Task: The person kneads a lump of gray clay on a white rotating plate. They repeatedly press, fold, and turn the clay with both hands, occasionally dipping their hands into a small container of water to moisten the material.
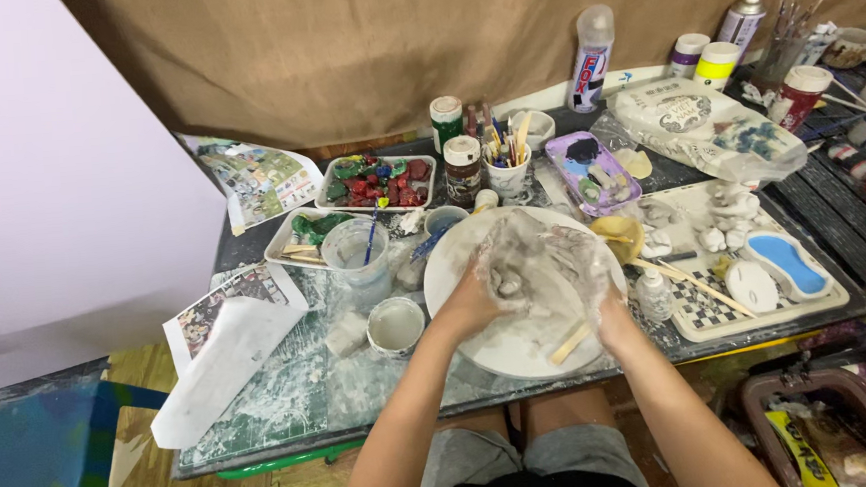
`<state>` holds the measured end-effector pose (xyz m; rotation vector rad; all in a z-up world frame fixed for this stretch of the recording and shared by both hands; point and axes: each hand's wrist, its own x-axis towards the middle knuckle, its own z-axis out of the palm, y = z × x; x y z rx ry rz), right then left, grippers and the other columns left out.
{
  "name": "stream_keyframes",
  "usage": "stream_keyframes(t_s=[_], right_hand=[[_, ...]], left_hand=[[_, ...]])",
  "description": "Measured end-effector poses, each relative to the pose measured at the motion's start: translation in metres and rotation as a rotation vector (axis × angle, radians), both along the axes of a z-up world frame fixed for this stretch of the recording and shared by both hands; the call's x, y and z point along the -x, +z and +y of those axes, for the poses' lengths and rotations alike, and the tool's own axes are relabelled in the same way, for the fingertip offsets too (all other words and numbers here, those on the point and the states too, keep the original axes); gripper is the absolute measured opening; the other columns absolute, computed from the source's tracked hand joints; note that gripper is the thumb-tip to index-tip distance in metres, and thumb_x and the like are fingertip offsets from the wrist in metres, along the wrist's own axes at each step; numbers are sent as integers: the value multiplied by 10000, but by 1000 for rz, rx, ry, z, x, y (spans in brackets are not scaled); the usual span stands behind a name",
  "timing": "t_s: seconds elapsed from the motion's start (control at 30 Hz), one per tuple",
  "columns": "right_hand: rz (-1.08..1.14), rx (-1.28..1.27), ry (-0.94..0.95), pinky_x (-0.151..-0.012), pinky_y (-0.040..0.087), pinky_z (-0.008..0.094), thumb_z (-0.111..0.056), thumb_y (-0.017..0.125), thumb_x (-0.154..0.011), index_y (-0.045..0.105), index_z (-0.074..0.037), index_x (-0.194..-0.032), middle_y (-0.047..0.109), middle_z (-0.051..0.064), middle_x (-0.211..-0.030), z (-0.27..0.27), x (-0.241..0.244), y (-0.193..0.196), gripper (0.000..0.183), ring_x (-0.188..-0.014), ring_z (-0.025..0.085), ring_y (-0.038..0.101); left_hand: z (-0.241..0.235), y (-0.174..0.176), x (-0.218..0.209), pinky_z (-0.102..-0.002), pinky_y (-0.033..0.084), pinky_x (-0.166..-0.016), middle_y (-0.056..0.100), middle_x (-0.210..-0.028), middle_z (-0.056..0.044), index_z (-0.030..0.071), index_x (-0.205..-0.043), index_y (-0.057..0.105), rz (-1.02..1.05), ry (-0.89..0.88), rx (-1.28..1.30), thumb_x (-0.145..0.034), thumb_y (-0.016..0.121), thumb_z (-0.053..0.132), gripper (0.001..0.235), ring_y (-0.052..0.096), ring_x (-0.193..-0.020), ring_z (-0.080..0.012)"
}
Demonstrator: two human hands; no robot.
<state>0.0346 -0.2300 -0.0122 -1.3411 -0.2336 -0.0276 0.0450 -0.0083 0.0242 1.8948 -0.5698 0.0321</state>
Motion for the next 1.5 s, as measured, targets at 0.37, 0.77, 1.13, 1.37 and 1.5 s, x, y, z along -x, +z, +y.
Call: stream_keyframes(t_s=[0.37,0.77,1.13,1.37,1.5], right_hand=[[-695,1228,12,-1178,190,548,-286,486,-991,414,-11,-1496,308,317,-1602,92,-43,45,580,-1470,485,267],[-94,1307,335,-1206,155,507,-562,319,-1004,206,-243,-1668,179,164,-1629,100,-86,8,746,-1499,384,156],[-399,1604,286,-1221,256,474,-405,457,-969,549,-126,-1403,372,170,-1598,110,-58,16,525,-1496,353,330],[-478,1551,298,-1216,185,501,-385,417,-1008,490,-51,-1436,262,246,-1626,95,-64,22,547,-1524,400,211],[-336,1538,239,-1221,150,524,-412,378,-1040,408,8,-1486,211,273,-1640,101,-69,24,614,-1538,411,155]], left_hand=[[69,-63,-16,-416,203,-1233,89,-1688,-254,47,-1597,87,-130,61,309,-853,709,181,979,133,-1558,-406],[42,-240,-58,-473,287,-1249,452,-1572,-315,-89,-1525,427,-124,461,268,-1047,409,39,496,398,-1496,-472],[28,-175,-30,-441,222,-1255,252,-1659,-304,-81,-1601,130,-131,353,358,-933,465,49,759,269,-1536,-433],[37,-177,-25,-444,211,-1247,236,-1613,-338,-99,-1568,164,-362,418,84,-847,513,-6,806,251,-1506,-434],[28,-187,-19,-437,253,-1222,301,-1584,-298,-86,-1559,198,-399,395,120,-947,444,159,703,316,-1464,-393]])
